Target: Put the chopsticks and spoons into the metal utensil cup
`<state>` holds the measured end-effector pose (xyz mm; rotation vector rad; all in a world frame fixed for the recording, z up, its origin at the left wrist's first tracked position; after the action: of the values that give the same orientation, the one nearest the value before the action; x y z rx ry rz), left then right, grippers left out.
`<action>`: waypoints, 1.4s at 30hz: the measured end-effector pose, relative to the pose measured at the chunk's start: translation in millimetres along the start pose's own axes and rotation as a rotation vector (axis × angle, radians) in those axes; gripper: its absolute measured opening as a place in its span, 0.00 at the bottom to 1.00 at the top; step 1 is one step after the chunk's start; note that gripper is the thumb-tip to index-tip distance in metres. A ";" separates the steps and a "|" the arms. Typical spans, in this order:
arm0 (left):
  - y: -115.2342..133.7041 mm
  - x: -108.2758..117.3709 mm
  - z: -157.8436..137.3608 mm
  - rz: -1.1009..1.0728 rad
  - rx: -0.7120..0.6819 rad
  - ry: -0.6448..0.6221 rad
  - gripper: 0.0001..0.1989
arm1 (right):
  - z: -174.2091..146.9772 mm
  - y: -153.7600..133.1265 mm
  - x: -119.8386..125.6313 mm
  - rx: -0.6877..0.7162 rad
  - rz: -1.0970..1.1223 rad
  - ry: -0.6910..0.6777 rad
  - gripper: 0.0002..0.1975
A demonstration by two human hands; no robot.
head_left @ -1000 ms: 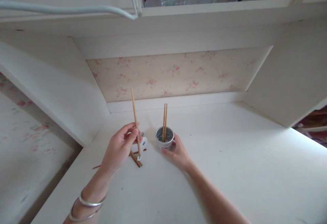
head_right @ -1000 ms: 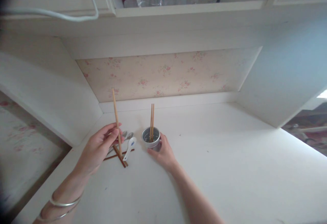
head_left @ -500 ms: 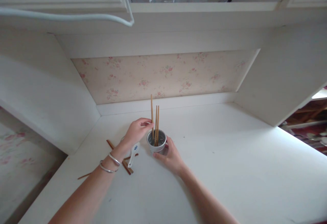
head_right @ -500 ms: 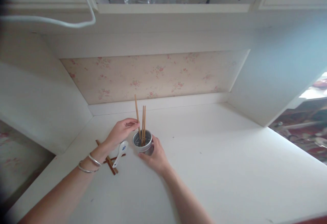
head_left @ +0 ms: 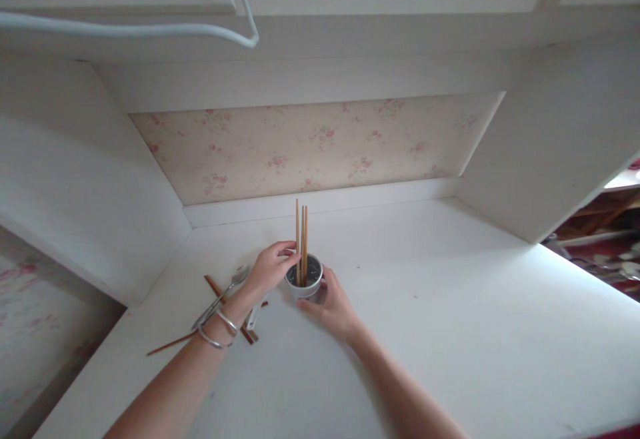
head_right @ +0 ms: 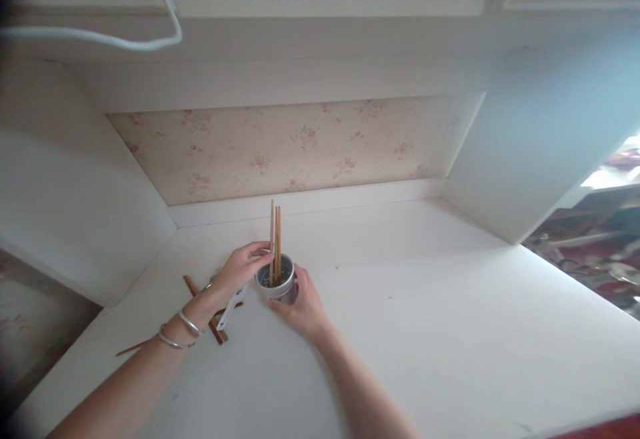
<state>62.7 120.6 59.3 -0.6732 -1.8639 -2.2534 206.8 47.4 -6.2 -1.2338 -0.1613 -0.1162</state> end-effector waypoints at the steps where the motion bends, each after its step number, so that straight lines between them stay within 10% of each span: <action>1: 0.4 -1.5 0.6 -0.022 -0.010 -0.015 0.18 | 0.0 0.0 0.1 -0.001 -0.013 0.000 0.39; 31: 5.2 -3.7 -5.6 0.058 -0.026 0.094 0.17 | -0.4 4.2 -0.7 -0.001 -0.013 0.005 0.38; 42: -10.3 -6.7 -54.1 -0.284 0.073 0.064 0.30 | -0.2 -3.3 0.2 0.016 0.011 -0.041 0.38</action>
<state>51.3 69.8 40.1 -0.3392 -2.1140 -2.3220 206.4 46.1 -3.2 -1.2215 -0.1905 -0.0804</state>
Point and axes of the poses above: each hand's wrist, its own z-axis towards the middle knuckle, its own x-axis out of the back of the hand, y = z × x, the point moved 6 cm from there along z, towards the middle knuckle, and after that the axes turned 2 degrees about -y, right-handed, at the moved point
